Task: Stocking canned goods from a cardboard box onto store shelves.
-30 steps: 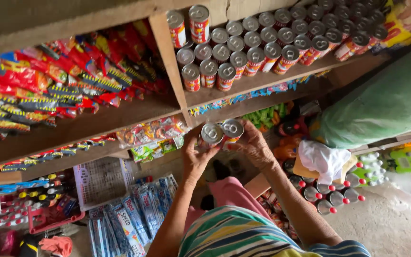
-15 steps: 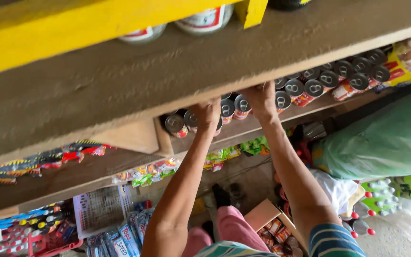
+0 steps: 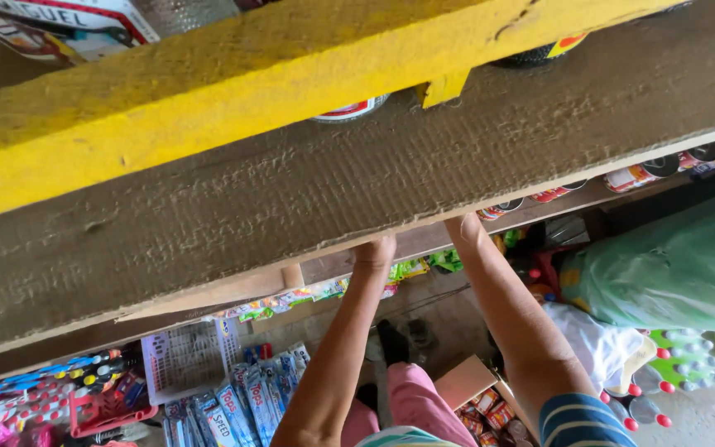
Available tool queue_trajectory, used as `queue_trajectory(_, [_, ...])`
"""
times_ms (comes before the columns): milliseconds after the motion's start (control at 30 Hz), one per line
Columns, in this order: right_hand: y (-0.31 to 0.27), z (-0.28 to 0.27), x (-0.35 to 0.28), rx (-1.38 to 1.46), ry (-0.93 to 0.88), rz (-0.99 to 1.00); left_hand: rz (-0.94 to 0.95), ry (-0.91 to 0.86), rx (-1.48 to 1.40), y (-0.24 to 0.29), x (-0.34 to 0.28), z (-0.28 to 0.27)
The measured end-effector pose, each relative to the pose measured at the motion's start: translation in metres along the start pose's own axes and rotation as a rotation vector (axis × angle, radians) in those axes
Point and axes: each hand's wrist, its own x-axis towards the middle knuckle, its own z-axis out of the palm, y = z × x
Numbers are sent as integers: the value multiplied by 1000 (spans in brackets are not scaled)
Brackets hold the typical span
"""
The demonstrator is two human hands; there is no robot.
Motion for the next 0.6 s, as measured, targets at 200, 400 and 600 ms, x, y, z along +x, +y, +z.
queue_trajectory(200, [8,11,-17,-188,-39,-40,554,207,443,-35,4,-2])
queue_trajectory(400, [13,18,-30,-386,-61,-86,571,195,320,-4,-8,-9])
queue_trajectory(600, [19,24,-46,-592,-92,-147,335,110,720,67,-45,-29])
